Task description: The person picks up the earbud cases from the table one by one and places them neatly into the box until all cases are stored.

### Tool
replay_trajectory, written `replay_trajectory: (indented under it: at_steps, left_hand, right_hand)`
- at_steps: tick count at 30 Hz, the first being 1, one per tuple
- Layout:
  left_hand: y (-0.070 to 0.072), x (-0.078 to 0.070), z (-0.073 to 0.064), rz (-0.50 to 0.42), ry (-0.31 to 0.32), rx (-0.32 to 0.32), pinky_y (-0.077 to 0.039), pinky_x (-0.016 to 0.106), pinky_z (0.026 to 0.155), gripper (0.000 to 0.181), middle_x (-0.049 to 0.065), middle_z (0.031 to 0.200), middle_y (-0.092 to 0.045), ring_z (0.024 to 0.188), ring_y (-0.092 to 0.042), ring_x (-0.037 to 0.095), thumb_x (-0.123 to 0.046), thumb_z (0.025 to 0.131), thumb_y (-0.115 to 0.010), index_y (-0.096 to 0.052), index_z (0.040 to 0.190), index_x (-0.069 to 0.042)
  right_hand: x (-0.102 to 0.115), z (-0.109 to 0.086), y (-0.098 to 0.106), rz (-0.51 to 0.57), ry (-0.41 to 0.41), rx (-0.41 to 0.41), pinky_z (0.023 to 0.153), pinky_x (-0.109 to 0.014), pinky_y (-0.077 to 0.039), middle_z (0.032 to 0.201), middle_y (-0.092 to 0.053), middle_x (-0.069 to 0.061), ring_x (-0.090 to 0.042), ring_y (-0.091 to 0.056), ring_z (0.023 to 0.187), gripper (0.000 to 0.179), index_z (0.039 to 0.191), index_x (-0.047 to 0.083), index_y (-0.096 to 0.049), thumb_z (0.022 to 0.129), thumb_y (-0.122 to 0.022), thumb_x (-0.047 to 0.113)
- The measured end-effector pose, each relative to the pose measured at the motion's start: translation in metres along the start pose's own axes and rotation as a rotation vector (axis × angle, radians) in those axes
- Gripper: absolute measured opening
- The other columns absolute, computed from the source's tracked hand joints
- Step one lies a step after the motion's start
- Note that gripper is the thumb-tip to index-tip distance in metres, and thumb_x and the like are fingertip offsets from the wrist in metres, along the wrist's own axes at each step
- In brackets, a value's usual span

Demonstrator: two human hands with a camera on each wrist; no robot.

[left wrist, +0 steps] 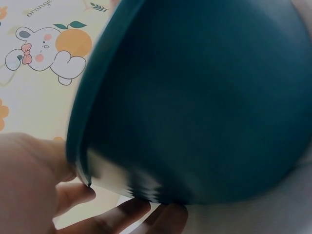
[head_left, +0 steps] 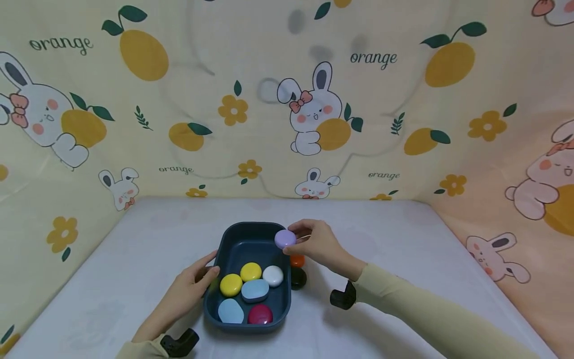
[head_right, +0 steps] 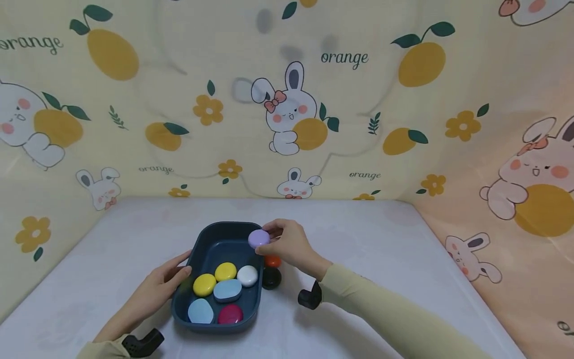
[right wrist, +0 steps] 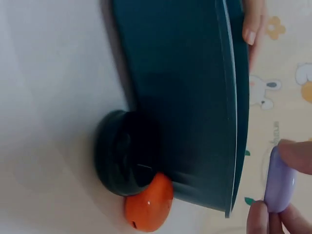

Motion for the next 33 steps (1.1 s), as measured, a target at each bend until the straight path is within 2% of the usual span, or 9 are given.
replay_trajectory:
  at_steps: [3,10,19,25,30,33]
  left_hand:
    - [-0.001,0.000,0.001,-0.004,-0.003,0.002,-0.057,0.045,0.080,0.062,0.022,0.132,-0.057,0.110,-0.060,0.031,-0.042,0.100,-0.055,-0.038,0.152,-0.013]
    - [-0.002,-0.002,-0.001,-0.018,0.002,0.006,-0.056,0.047,0.083,0.061,0.021,0.133,-0.056,0.114,-0.058,0.033,-0.043,0.101,-0.054,-0.038,0.152,-0.014]
    - [0.000,-0.004,-0.002,-0.012,0.003,-0.008,-0.056,0.045,0.083,0.059,0.021,0.132,-0.057,0.113,-0.059,0.033,-0.039,0.101,-0.055,-0.039,0.152,-0.013]
    - [0.002,-0.005,-0.002,-0.006,0.002,-0.008,-0.056,0.046,0.082,0.060,0.022,0.132,-0.057,0.113,-0.059,0.034,-0.040,0.101,-0.055,-0.039,0.152,-0.012]
    - [0.003,-0.004,-0.002,-0.011,0.004,-0.010,-0.056,0.046,0.083,0.059,0.021,0.131,-0.058,0.114,-0.059,0.033,-0.039,0.101,-0.055,-0.040,0.151,-0.012]
    - [0.002,-0.003,-0.002,-0.011,-0.004,-0.009,-0.056,0.047,0.083,0.060,0.021,0.131,-0.058,0.114,-0.059,0.034,-0.041,0.101,-0.055,-0.040,0.151,-0.012]
  right_hand:
    - [0.003,0.006,-0.006,-0.022,0.032,0.035,0.078,-0.034,-0.057,0.101,-0.066,-0.004,-0.024,-0.064,0.090,0.044,0.111,0.008,-0.069,0.073,-0.089,0.014]
    - [0.003,0.017,-0.017,-0.128,0.068,0.053,0.079,-0.033,-0.057,0.099,-0.066,-0.003,-0.025,-0.063,0.090,0.045,0.110,0.006,-0.069,0.071,-0.090,0.012]
    - [0.005,0.023,-0.026,-0.167,0.141,0.077,0.077,-0.030,-0.056,0.098,-0.066,-0.003,-0.022,-0.062,0.086,0.042,0.109,0.004,-0.070,0.071,-0.089,0.010]
    - [0.006,0.026,-0.030,-0.200,0.154,0.098,0.078,-0.030,-0.055,0.097,-0.065,-0.001,-0.020,-0.061,0.087,0.042,0.108,0.005,-0.071,0.071,-0.090,0.009]
    - [0.003,0.028,-0.032,-0.232,0.168,0.141,0.081,-0.030,-0.054,0.100,-0.066,-0.002,-0.022,-0.061,0.091,0.043,0.109,0.006,-0.071,0.072,-0.090,0.016]
    - [0.000,0.029,-0.029,-0.200,0.166,0.163,0.083,-0.031,-0.054,0.104,-0.067,-0.005,-0.022,-0.062,0.094,0.043,0.112,0.006,-0.070,0.077,-0.087,0.024]
Point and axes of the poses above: each hand's wrist, its own z-axis towards the middle knuckle, its own y-axis out of the back of the hand, x = y × z, the point moved 7 cm from there along z, towards the middle knuckle
